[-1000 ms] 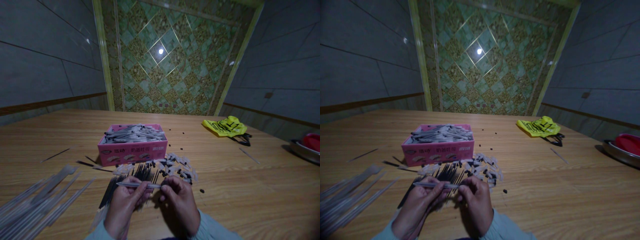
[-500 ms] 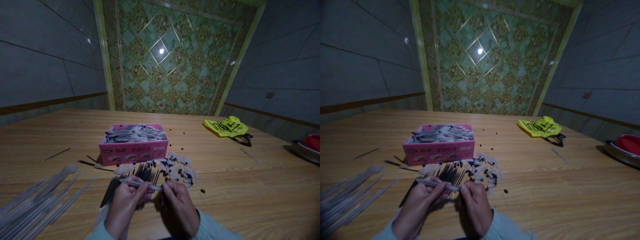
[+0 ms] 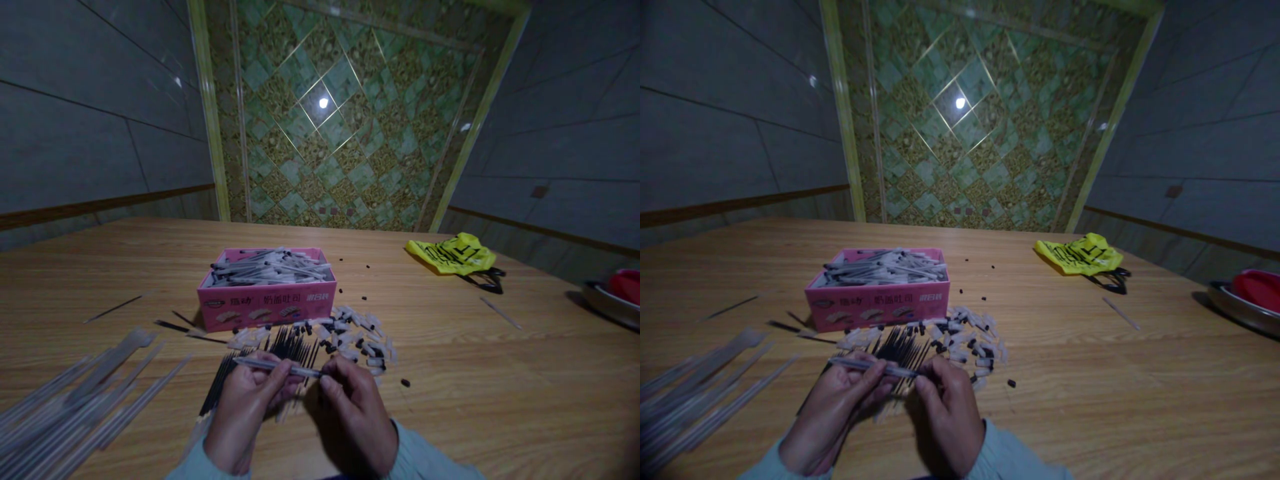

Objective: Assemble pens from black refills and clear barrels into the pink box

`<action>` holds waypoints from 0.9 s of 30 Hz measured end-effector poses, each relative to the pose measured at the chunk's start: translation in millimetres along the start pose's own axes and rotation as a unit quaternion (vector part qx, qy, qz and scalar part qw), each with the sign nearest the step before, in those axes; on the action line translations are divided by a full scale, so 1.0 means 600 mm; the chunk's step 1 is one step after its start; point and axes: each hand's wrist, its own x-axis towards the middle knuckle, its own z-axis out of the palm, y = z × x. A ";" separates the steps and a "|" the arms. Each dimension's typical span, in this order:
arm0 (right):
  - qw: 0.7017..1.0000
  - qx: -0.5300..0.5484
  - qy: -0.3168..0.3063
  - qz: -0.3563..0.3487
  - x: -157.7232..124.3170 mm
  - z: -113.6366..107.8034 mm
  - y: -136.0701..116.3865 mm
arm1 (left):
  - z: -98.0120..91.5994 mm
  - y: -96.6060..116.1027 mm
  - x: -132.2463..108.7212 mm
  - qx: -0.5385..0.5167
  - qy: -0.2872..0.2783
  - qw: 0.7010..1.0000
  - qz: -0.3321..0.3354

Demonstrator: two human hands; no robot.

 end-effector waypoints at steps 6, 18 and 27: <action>0.999 0.013 -0.025 0.015 -0.002 0.000 -0.004 | -0.002 -0.001 0.003 0.006 -0.002 1.000 0.001; 0.999 0.042 -0.012 0.007 -0.002 0.006 0.004 | -0.002 -0.001 0.001 0.006 -0.005 1.000 -0.002; 0.991 -0.135 0.015 -0.006 0.027 -0.035 0.014 | -0.003 0.003 0.006 0.035 0.016 0.999 0.035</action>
